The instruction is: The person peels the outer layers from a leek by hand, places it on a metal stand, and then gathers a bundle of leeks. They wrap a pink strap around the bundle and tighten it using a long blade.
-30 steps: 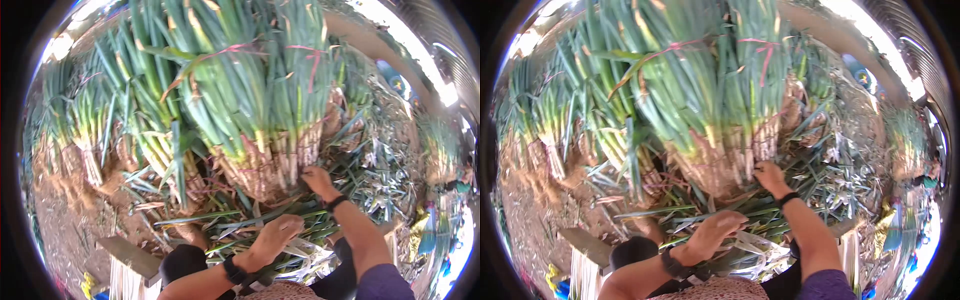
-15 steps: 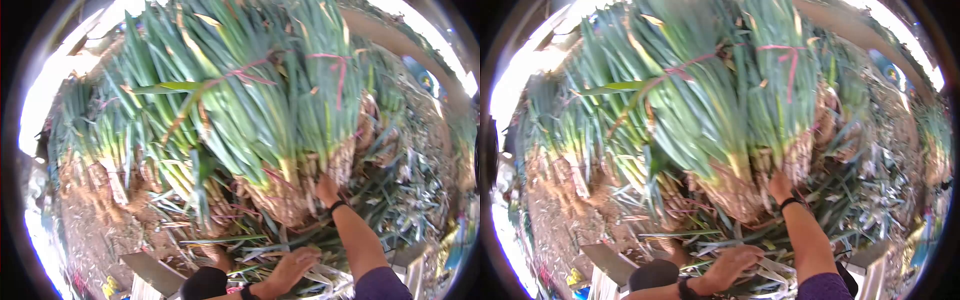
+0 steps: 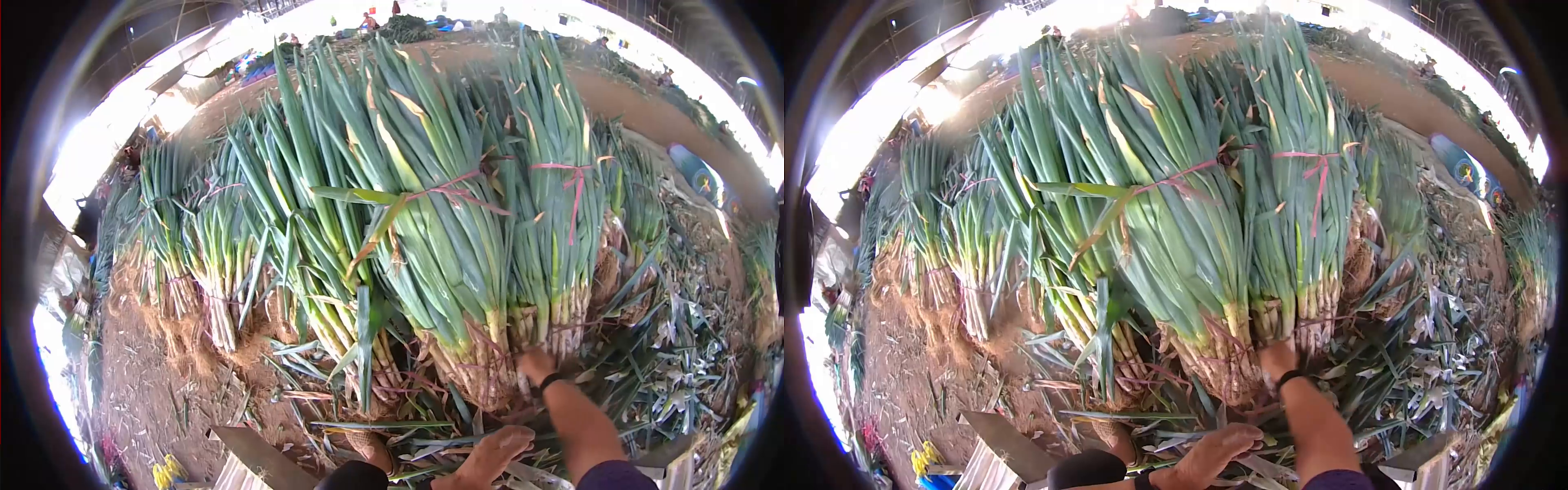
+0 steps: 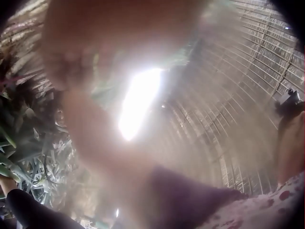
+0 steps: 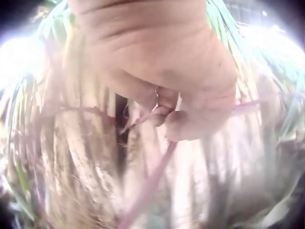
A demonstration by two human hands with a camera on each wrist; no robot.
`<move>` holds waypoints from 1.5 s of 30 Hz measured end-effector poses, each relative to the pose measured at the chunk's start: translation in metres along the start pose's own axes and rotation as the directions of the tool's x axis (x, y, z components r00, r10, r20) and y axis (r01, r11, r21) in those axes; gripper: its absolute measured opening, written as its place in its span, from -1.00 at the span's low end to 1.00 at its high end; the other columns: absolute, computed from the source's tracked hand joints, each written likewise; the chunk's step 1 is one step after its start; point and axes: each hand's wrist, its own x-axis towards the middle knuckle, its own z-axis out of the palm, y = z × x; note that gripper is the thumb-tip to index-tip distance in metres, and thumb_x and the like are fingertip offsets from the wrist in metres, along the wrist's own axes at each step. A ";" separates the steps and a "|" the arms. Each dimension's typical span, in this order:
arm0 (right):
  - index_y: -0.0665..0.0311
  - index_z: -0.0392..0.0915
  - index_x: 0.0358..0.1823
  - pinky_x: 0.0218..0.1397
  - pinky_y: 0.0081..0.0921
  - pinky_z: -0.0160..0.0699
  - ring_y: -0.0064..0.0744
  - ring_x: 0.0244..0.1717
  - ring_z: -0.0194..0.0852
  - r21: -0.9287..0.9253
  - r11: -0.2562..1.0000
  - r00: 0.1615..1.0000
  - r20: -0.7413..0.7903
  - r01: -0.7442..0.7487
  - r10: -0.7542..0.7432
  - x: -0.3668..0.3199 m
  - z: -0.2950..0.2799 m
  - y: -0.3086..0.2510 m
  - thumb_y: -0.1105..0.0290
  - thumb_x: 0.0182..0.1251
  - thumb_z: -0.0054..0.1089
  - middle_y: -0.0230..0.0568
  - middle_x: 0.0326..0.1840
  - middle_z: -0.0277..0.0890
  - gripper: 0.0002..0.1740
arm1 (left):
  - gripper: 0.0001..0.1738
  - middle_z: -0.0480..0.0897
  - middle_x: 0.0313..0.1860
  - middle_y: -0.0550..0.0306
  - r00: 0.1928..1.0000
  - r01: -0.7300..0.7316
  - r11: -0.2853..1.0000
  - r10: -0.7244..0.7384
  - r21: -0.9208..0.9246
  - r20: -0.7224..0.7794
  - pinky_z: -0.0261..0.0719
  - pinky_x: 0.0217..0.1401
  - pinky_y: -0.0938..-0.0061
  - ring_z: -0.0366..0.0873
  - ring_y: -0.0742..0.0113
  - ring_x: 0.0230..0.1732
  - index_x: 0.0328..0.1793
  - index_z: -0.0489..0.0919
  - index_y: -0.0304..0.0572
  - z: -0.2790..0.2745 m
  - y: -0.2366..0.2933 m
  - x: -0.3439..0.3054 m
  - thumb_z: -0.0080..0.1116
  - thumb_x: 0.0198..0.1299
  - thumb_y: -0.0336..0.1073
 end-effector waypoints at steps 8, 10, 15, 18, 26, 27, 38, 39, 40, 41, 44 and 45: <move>0.21 -0.02 0.42 -0.12 -0.08 0.43 0.21 -0.15 0.45 0.263 0.964 0.915 -0.374 -0.051 0.151 -0.077 -0.037 0.015 0.38 0.22 0.06 0.23 -0.16 0.50 -0.26 | -0.72 0.48 0.02 -0.03 0.629 0.726 0.437 -0.734 -0.532 0.256 0.45 0.10 0.35 0.48 0.12 0.05 0.09 0.42 -0.34 0.002 0.015 0.008 -0.14 0.29 -0.44; 0.24 -0.12 0.45 -0.28 -0.06 0.36 0.13 -0.31 0.46 0.480 0.841 0.923 -0.144 -0.251 0.357 -0.070 -0.059 0.023 0.34 0.24 0.08 0.22 -0.22 0.51 -0.20 | -0.72 0.49 0.01 0.04 0.477 0.765 0.199 -0.814 -0.613 0.331 0.45 0.10 0.37 0.48 0.20 0.05 0.10 0.42 -0.32 0.009 0.015 0.010 -0.17 0.34 -0.40; 0.34 0.37 0.11 -0.20 -0.09 0.44 0.10 -0.25 0.50 0.437 0.898 0.961 -0.219 -0.058 0.169 -0.029 -0.020 0.059 0.26 0.17 0.08 0.12 -0.34 0.54 -0.51 | -0.72 0.54 -0.14 0.16 0.194 0.712 -0.143 -0.901 -0.687 0.389 0.43 0.05 0.53 0.51 0.41 -0.07 0.05 0.47 -0.30 0.030 -0.016 0.007 -0.05 0.28 -0.33; 0.28 0.58 -0.34 -0.26 -0.14 0.50 0.06 -0.30 0.48 0.351 0.936 0.978 -0.178 -0.038 0.106 -0.020 0.000 0.059 0.38 0.18 0.01 0.06 -0.39 0.48 -0.82 | -0.74 0.54 -0.19 0.17 0.100 0.760 -0.133 -0.944 -0.636 0.315 0.46 -0.04 0.54 0.50 0.43 -0.15 0.01 0.50 -0.29 0.056 -0.068 -0.021 -0.05 0.25 -0.35; 0.38 0.49 -0.32 -0.36 -0.31 0.44 -0.33 -0.47 0.42 0.670 0.738 0.974 0.113 0.073 -0.199 -0.052 -0.054 0.065 0.34 0.25 -0.08 -0.19 -0.50 0.45 -0.76 | -0.59 0.59 -0.11 -0.19 0.353 0.916 0.364 -0.931 0.168 0.092 0.43 0.09 0.29 0.53 -0.01 0.01 0.06 0.52 -0.33 0.109 -0.189 0.030 0.05 0.11 -0.26; 0.38 0.49 -0.28 -0.37 -0.33 0.43 -0.37 -0.47 0.41 0.729 0.673 0.958 0.085 0.128 -0.274 -0.058 -0.071 0.069 0.33 0.26 -0.09 -0.22 -0.50 0.44 -0.74 | -0.57 0.54 -0.01 -0.22 0.443 0.855 0.445 -0.894 0.265 0.071 0.40 0.13 0.26 0.48 -0.06 0.06 0.09 0.50 -0.31 0.115 -0.210 0.035 0.05 0.11 -0.26; 0.36 0.54 -0.27 -0.47 -0.34 0.46 -0.25 -0.50 0.50 0.896 0.443 0.993 -0.044 -0.010 0.111 0.007 -0.005 0.101 0.26 0.06 0.23 -0.12 -0.53 0.51 -0.69 | -0.48 0.46 0.07 -0.29 0.547 0.609 0.477 -0.831 0.633 0.099 0.26 0.23 0.11 0.36 -0.23 0.09 0.20 0.43 -0.17 0.168 -0.270 0.038 0.09 0.03 -0.33; 0.40 0.54 -0.30 -0.51 -0.42 0.46 -0.37 -0.51 0.47 0.904 0.373 0.974 0.160 -0.210 0.160 0.010 -0.022 0.093 0.22 0.12 0.24 -0.18 -0.51 0.51 -0.66 | -0.49 0.48 0.04 -0.28 0.575 0.598 0.499 -0.812 0.627 0.097 0.27 0.22 0.11 0.37 -0.21 0.07 0.18 0.45 -0.18 0.166 -0.271 0.035 0.10 0.03 -0.34; 0.44 0.54 -0.34 -0.54 -0.49 0.45 -0.50 -0.52 0.44 0.867 0.294 0.913 0.357 -0.402 0.196 0.011 -0.035 0.085 0.17 0.18 0.24 -0.24 -0.49 0.51 -0.62 | -0.51 0.51 0.00 -0.26 0.604 0.586 0.525 -0.791 0.618 0.098 0.28 0.21 0.11 0.39 -0.20 0.05 0.17 0.46 -0.19 0.166 -0.272 0.034 0.10 0.02 -0.35; 0.45 0.51 -0.40 -0.57 -0.52 0.40 -0.50 -0.55 0.40 0.895 0.233 0.916 0.330 -0.380 0.228 0.012 -0.035 0.083 0.24 0.12 0.30 -0.25 -0.52 0.48 -0.66 | -0.52 0.53 -0.03 -0.24 0.633 0.576 0.550 -0.768 0.604 0.096 0.29 0.20 0.11 0.40 -0.18 0.04 0.15 0.48 -0.20 0.166 -0.273 0.032 0.10 0.02 -0.36; 0.42 0.51 -0.43 -0.60 -0.54 0.33 -0.51 -0.58 0.35 0.917 0.141 0.917 0.341 -0.373 0.206 0.000 -0.033 0.080 0.31 0.11 0.31 -0.28 -0.54 0.45 -0.73 | -0.54 0.48 0.06 -0.12 0.577 0.613 0.547 -0.803 0.570 0.150 0.27 0.24 0.14 0.30 -0.09 0.16 0.15 0.47 -0.14 0.165 -0.279 0.033 0.10 0.05 -0.36; 0.39 0.51 -0.44 -0.62 -0.54 0.26 -0.51 -0.61 0.32 0.908 0.117 0.900 0.367 -0.401 0.234 -0.003 -0.029 0.080 0.38 0.10 0.30 -0.29 -0.57 0.44 -0.79 | -0.56 0.52 0.01 -0.13 0.564 0.624 0.517 -0.817 0.585 0.120 0.27 0.24 0.14 0.31 -0.10 0.15 0.13 0.49 -0.15 0.166 -0.277 0.036 0.10 0.04 -0.39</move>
